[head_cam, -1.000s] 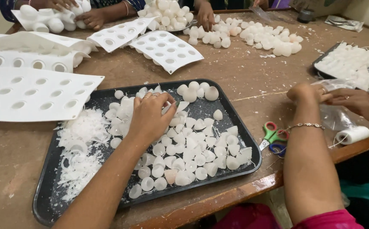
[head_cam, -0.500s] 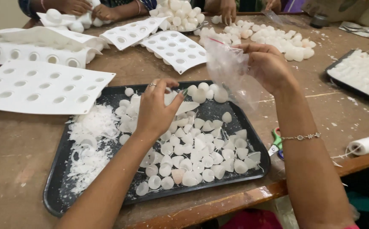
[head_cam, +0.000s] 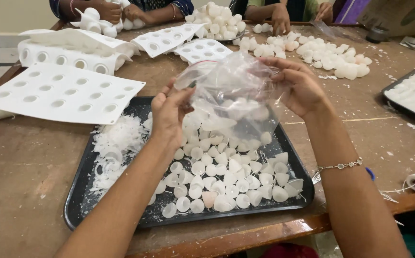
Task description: Removing molded wax components from a tray and sorting them into a plastic bag.
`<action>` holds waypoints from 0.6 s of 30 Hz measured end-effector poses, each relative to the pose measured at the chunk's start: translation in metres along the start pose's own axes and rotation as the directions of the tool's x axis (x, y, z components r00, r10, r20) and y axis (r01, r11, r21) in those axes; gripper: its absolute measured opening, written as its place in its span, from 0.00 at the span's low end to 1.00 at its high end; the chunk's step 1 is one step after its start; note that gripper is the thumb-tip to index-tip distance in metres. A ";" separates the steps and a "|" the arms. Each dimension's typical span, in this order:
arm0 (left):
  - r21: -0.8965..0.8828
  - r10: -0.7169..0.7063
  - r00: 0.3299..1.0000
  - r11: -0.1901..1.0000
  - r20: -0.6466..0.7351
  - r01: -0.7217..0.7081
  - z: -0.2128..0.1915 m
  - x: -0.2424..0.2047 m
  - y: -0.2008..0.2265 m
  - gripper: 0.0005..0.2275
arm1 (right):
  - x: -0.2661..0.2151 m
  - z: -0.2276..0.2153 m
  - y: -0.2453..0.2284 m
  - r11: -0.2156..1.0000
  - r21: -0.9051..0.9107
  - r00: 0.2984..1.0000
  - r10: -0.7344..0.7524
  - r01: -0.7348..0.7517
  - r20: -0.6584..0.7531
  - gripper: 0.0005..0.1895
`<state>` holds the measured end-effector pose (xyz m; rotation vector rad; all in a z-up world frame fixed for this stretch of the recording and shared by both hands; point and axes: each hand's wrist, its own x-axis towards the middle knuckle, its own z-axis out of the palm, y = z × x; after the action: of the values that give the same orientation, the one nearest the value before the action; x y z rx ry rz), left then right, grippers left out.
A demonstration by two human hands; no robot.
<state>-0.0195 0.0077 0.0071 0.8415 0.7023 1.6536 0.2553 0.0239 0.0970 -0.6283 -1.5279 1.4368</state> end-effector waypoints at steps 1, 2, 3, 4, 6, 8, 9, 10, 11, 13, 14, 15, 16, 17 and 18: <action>-0.041 0.043 0.999 0.998 -0.031 -0.044 0.000 0.000 0.004 0.25 | 0.001 -0.004 0.000 0.999 -0.037 0.997 -0.001 -0.002 -0.083 0.22; -0.081 0.084 0.994 0.993 -0.064 -0.090 0.000 -0.001 0.008 0.22 | 0.002 -0.007 0.001 0.997 -0.074 0.986 -0.005 -0.007 -0.165 0.21; -0.082 0.086 0.994 0.992 -0.063 -0.091 -0.012 0.009 0.001 0.22 | 0.004 -0.016 0.006 0.997 -0.075 0.986 -0.006 -0.006 -0.165 0.21; -0.116 0.123 0.991 0.985 -0.055 -0.129 -0.024 0.020 -0.006 0.18 | 0.005 -0.025 0.011 0.997 -0.070 0.982 0.008 -0.022 -0.188 0.21; -0.149 0.164 0.985 0.974 -0.052 -0.170 -0.030 0.022 -0.004 0.13 | 0.006 -0.035 0.017 0.997 -0.065 0.978 0.024 -0.038 -0.207 0.21; -0.214 0.153 0.987 0.964 -0.044 -0.159 -0.017 0.009 0.016 0.09 | 0.005 -0.037 0.019 0.995 -0.063 0.992 0.068 -0.075 -0.110 0.20; -0.212 0.157 0.987 0.964 -0.045 -0.163 -0.017 0.009 0.017 0.09 | 0.003 -0.024 0.012 0.995 -0.062 0.992 0.066 -0.072 -0.106 0.20; -0.243 0.129 0.990 0.960 -0.061 -0.140 -0.016 0.010 0.018 0.10 | 0.001 -0.011 0.004 0.990 -0.032 0.987 0.137 -0.140 -0.085 0.19; -0.275 0.098 0.992 0.954 -0.075 -0.116 -0.015 0.010 0.019 0.11 | -0.002 0.001 -0.003 0.978 -0.002 0.976 0.208 -0.209 -0.064 0.22; -0.272 0.097 0.993 0.956 -0.071 -0.113 -0.010 0.005 0.022 0.09 | 0.000 -0.004 0.005 0.958 -0.154 0.970 0.240 -0.243 -0.036 0.24; -0.270 0.094 0.993 0.957 -0.066 -0.108 -0.008 0.002 0.023 0.08 | 0.001 -0.007 0.009 0.914 -0.304 0.961 0.277 -0.269 -0.017 0.27; -0.269 0.093 0.993 0.957 -0.069 -0.108 -0.009 0.002 0.023 0.08 | 0.002 -0.020 0.015 0.914 -0.303 0.960 0.280 -0.271 -0.015 0.27; -0.263 0.111 0.992 0.957 -0.064 -0.124 -0.009 0.002 0.024 0.07 | 0.003 -0.033 0.021 0.832 -0.489 0.935 0.346 -0.263 0.085 0.28; -0.257 0.127 0.990 0.956 -0.061 -0.138 -0.010 0.001 0.023 0.07 | 0.004 -0.046 0.026 0.723 -0.654 0.889 0.425 -0.221 0.169 0.30; -0.257 0.125 0.990 0.957 -0.065 -0.137 -0.011 0.001 0.024 0.07 | 0.002 -0.051 0.027 0.723 -0.654 0.887 0.429 -0.224 0.170 0.30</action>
<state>-0.0418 0.0035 0.0201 0.6718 0.4541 1.8434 0.2926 0.0551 0.0665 -1.1660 -2.2729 1.3112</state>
